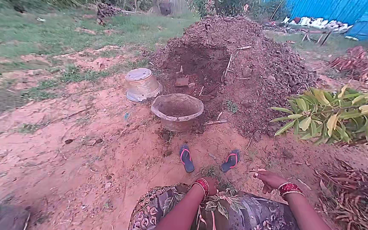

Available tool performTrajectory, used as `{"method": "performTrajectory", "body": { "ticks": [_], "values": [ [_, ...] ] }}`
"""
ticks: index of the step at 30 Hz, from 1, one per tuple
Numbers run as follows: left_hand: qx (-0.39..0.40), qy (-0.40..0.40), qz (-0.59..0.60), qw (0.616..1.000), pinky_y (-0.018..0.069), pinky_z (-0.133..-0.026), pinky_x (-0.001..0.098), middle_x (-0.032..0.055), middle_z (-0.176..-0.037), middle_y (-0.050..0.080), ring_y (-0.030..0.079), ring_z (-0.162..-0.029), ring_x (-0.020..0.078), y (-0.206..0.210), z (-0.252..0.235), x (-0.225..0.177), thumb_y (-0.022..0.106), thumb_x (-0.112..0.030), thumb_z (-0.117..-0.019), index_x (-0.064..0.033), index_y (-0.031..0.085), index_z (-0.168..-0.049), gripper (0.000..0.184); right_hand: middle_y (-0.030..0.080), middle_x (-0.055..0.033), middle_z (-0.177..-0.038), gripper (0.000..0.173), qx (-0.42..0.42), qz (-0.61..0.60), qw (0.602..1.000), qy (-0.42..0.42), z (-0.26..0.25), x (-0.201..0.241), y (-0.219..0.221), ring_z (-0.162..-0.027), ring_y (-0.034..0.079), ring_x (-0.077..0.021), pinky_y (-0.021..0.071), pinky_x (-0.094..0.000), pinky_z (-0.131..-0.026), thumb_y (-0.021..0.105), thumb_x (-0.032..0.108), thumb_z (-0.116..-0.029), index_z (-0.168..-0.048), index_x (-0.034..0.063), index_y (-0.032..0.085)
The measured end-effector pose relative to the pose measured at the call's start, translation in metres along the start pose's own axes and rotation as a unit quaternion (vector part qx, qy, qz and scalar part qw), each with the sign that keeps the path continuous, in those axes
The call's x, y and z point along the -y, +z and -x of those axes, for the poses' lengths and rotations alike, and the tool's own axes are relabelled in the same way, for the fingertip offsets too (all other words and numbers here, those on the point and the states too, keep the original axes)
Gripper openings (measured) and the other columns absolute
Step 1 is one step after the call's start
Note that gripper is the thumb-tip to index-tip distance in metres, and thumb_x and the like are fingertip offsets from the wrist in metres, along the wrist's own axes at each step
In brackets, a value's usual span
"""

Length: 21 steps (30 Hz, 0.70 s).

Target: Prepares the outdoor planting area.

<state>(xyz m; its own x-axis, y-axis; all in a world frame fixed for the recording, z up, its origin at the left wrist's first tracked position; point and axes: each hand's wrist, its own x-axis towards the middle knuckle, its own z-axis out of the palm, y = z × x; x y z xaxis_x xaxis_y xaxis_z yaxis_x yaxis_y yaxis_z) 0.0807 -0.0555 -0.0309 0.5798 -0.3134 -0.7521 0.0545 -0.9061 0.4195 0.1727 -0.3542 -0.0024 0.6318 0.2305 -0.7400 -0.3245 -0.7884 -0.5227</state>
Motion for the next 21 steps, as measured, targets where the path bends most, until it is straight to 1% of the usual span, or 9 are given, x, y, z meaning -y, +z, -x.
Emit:
{"method": "performTrajectory", "body": {
  "ticks": [2, 4, 9, 11, 13, 15, 18, 20, 21],
  "values": [
    [-0.007, 0.0, -0.005, 1.0, 0.0315, -0.121, 0.0645, 0.0264, -0.156, 0.048, 0.043, -0.148, 0.0426, 0.003, -0.001, 0.002, 0.053, -0.035, -0.1083, -0.0056, 0.04, -0.159, 0.06, 0.05, -0.0019, -0.066, 0.038, -0.011, 0.016, 1.0, 0.018, 0.003, -0.003, 0.004, -0.051, 0.055, -0.0141, 0.0536, -0.031, -0.058, 0.041, 0.032, -0.1138, -0.131, 0.0037, 0.059],
    [-0.015, 0.005, -0.009, 1.0, 0.0308, -0.121, 0.0653, 0.026, -0.155, 0.049, 0.043, -0.148, 0.0427, 0.006, 0.0, 0.003, 0.054, -0.033, -0.1077, -0.0048, 0.042, -0.158, 0.059, 0.053, -0.0054, -0.072, 0.04, -0.022, 0.039, 0.998, 0.04, 0.006, -0.003, 0.007, -0.055, 0.056, -0.0164, 0.0534, -0.0332, -0.061, 0.042, 0.034, -0.1133, -0.134, 0.0048, 0.059],
    [-0.025, 0.008, -0.012, 1.0, 0.0323, -0.121, 0.062, 0.0245, -0.155, 0.05, 0.045, -0.147, 0.0405, 0.009, 0.005, 0.005, 0.051, -0.035, -0.1088, -0.0078, 0.042, -0.159, 0.058, 0.064, -0.0164, -0.097, 0.044, -0.048, 0.094, 0.991, 0.079, 0.005, 0.002, 0.017, -0.07, 0.061, -0.0223, 0.0529, -0.0404, -0.071, 0.045, 0.04, -0.1114, -0.137, 0.0059, 0.058],
    [-0.033, 0.007, 0.007, 0.999, 0.031, -0.123, 0.061, 0.024, -0.156, 0.049, 0.044, -0.148, 0.0398, 0.009, 0.01, 0.008, 0.051, -0.036, -0.109, -0.0087, 0.042, -0.159, 0.057, 0.065, -0.0202, -0.108, 0.046, -0.049, 0.108, 0.99, 0.077, 0.003, 0.007, 0.019, -0.08, 0.064, -0.0266, 0.0535, -0.0455, -0.077, 0.045, 0.04, -0.1111, -0.14, 0.0051, 0.057],
    [-0.033, 0.009, 0.012, 0.999, 0.0308, -0.123, 0.0595, 0.0244, -0.157, 0.048, 0.043, -0.149, 0.0394, 0.008, 0.014, 0.008, 0.051, -0.035, -0.1092, -0.0086, 0.041, -0.159, 0.057, 0.063, -0.023, -0.12, 0.047, -0.049, 0.114, 0.989, 0.077, 0.008, 0.01, 0.02, -0.089, 0.064, -0.0303, 0.053, -0.0494, -0.082, 0.046, 0.038, -0.111, -0.141, 0.0036, 0.056],
    [-0.033, 0.013, 0.009, 0.999, 0.0306, -0.124, 0.0568, 0.0248, -0.157, 0.047, 0.043, -0.149, 0.0387, 0.006, 0.013, 0.007, 0.051, -0.034, -0.11, -0.0067, 0.039, -0.16, 0.058, 0.063, -0.024, -0.121, 0.048, -0.056, 0.139, 0.986, 0.08, 0.013, 0.013, 0.019, -0.092, 0.065, -0.0324, 0.0524, -0.0523, -0.084, 0.046, 0.039, -0.1104, -0.137, 0.0014, 0.058],
    [-0.037, 0.013, -0.015, 0.999, 0.0313, -0.123, 0.0566, 0.026, -0.156, 0.047, 0.045, -0.147, 0.0403, 0.002, 0.018, 0.008, 0.05, -0.035, -0.1106, -0.0059, 0.038, -0.16, 0.059, 0.062, -0.0268, -0.126, 0.05, -0.048, 0.165, 0.982, 0.083, 0.015, 0.02, 0.021, -0.1, 0.065, -0.0366, 0.0502, -0.0563, -0.089, 0.045, 0.039, -0.1103, -0.136, -0.0022, 0.059],
    [-0.034, 0.015, -0.019, 0.999, 0.03, -0.124, 0.0561, 0.0259, -0.157, 0.047, 0.044, -0.148, 0.0401, 0.002, 0.014, 0.011, 0.05, -0.036, -0.1108, -0.0057, 0.037, -0.16, 0.059, 0.061, -0.0265, -0.129, 0.05, -0.045, 0.171, 0.98, 0.091, 0.018, 0.023, 0.022, -0.106, 0.064, -0.0372, 0.0498, -0.0573, -0.092, 0.046, 0.039, -0.1102, -0.136, -0.002, 0.059],
    [-0.033, 0.015, -0.022, 0.999, 0.0302, -0.124, 0.0561, 0.0256, -0.157, 0.047, 0.044, -0.148, 0.04, 0.002, 0.012, 0.012, 0.05, -0.036, -0.1108, -0.0062, 0.037, -0.16, 0.059, 0.062, -0.0262, -0.128, 0.05, -0.048, 0.17, 0.98, 0.094, 0.018, 0.023, 0.022, -0.106, 0.064, -0.0371, 0.0501, -0.0574, -0.091, 0.046, 0.039, -0.1098, -0.135, -0.002, 0.059]
  ]
}}
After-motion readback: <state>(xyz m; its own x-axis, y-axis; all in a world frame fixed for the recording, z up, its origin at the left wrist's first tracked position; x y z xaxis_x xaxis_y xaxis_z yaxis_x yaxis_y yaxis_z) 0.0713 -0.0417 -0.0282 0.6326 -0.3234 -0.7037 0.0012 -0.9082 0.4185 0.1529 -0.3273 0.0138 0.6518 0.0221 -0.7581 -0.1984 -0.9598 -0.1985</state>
